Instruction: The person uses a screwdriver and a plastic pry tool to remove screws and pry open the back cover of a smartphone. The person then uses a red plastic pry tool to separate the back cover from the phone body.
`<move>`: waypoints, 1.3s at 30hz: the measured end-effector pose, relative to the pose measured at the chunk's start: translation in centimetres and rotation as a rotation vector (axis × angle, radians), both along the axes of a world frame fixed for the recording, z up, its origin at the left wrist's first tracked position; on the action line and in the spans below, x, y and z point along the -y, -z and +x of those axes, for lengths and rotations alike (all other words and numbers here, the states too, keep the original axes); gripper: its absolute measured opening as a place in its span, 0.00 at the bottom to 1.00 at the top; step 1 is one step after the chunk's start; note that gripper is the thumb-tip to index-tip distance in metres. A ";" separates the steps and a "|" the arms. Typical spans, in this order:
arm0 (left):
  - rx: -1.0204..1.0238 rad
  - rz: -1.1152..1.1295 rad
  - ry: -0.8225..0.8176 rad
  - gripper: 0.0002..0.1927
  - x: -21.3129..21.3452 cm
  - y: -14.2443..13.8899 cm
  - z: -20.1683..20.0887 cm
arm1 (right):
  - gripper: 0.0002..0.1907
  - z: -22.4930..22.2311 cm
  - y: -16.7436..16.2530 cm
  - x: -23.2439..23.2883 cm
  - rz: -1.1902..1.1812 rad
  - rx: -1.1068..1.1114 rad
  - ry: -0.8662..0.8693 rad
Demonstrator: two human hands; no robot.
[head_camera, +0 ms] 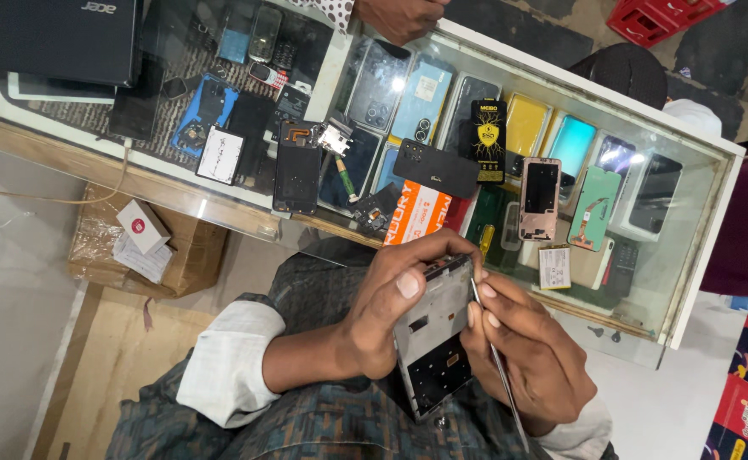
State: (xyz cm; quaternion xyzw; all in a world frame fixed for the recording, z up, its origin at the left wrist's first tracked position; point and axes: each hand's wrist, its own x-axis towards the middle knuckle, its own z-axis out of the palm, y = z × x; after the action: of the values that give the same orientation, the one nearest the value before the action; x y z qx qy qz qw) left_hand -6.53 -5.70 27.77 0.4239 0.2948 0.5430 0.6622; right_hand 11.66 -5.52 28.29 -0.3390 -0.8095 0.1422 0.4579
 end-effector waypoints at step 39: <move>0.155 -0.098 0.023 0.40 -0.7 0.9 0.4 | 0.10 -0.4 -1.1 -0.8 -0.060 0.051 0.066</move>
State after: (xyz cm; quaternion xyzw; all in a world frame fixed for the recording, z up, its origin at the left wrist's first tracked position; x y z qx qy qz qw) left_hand -6.09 -5.03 26.83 0.3510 0.2641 0.5514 0.7092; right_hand 11.25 -4.68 29.37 -0.3827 -0.8045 0.1425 0.4314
